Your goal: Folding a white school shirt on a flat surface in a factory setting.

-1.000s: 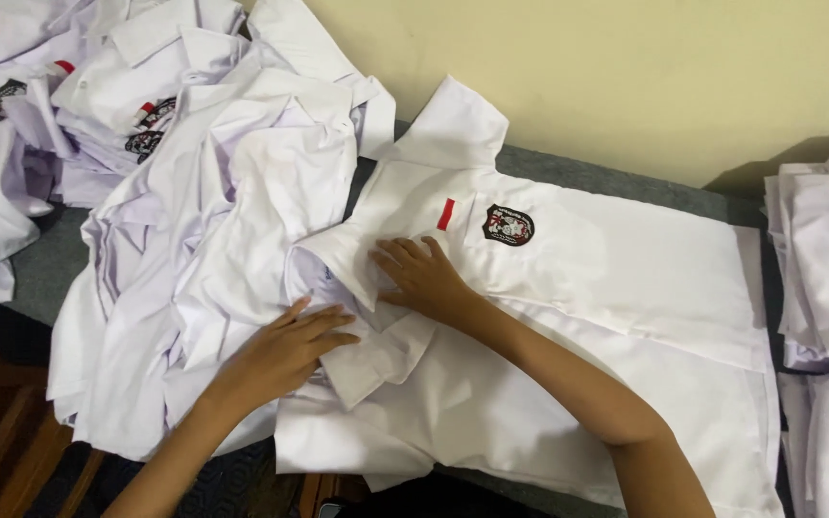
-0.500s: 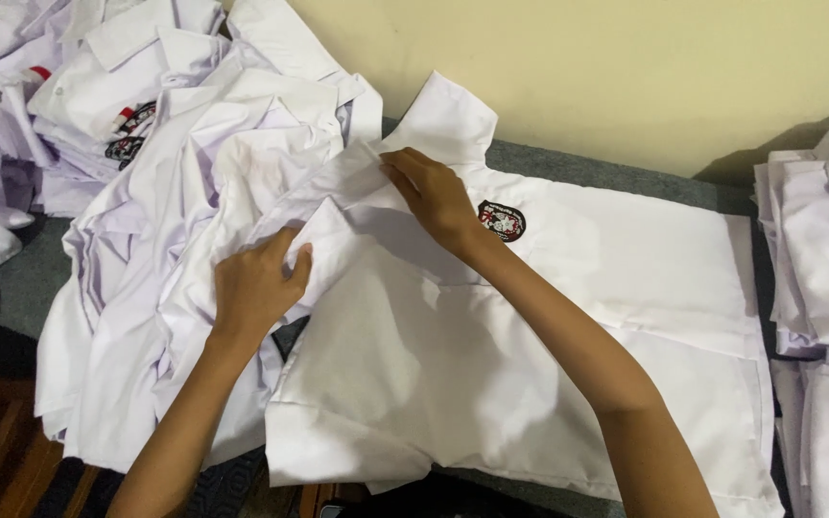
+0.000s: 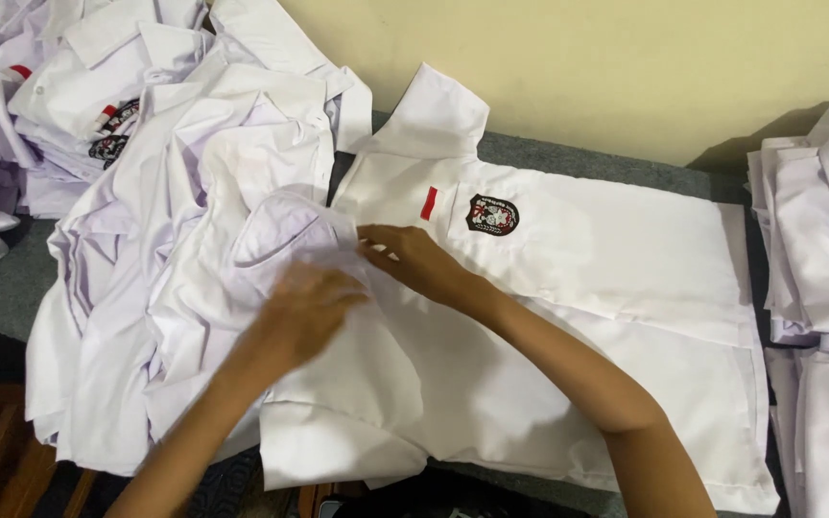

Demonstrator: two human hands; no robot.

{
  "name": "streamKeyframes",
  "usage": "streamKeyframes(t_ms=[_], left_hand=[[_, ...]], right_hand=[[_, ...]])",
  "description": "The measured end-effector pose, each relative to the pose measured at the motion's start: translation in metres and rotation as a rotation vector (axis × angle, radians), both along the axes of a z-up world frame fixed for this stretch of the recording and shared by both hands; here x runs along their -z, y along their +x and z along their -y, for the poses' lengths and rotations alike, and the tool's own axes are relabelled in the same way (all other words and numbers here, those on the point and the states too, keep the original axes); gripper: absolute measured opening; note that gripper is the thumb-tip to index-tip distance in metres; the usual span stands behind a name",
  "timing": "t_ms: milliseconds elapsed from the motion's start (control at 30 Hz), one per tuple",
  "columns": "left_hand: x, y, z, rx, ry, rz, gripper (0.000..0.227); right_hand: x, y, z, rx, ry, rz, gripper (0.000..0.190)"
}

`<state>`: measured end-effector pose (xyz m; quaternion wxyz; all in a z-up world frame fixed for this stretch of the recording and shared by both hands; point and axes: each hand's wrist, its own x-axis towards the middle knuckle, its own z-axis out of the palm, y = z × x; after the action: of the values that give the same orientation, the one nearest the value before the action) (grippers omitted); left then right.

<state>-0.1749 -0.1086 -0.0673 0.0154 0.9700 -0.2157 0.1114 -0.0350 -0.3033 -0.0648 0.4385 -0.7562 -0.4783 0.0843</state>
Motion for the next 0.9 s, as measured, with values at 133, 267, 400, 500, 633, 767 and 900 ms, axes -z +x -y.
streamKeyframes(t_ms=[133,267,400,500,633,767,900], left_hand=[[0.035,-0.031,-0.003,0.025,-0.086,-0.172,0.058],[0.044,-0.035,-0.018,-0.1,0.039,-0.426,0.083],[0.022,-0.02,-0.006,-0.108,0.025,-0.475,0.06],[-0.001,-0.002,0.004,-0.029,-0.093,-0.538,0.042],[-0.017,0.012,0.02,0.31,0.006,0.214,0.02],[-0.031,0.023,0.014,0.001,0.408,0.245,0.05],[-0.014,0.049,-0.028,-0.038,0.167,0.002,0.034]], right_hand=[[-0.04,-0.026,0.019,-0.143,-0.041,-0.044,0.027],[-0.013,-0.018,0.039,-0.191,-0.026,0.02,0.026],[0.007,0.004,0.084,-0.053,0.127,0.053,0.026],[-0.006,0.001,0.136,0.117,0.152,0.129,0.026],[-0.014,-0.016,0.227,0.299,0.027,0.17,0.022],[0.033,-0.022,0.35,0.669,-0.302,0.427,0.043],[0.039,-0.047,0.44,0.883,-0.293,0.397,0.06]])
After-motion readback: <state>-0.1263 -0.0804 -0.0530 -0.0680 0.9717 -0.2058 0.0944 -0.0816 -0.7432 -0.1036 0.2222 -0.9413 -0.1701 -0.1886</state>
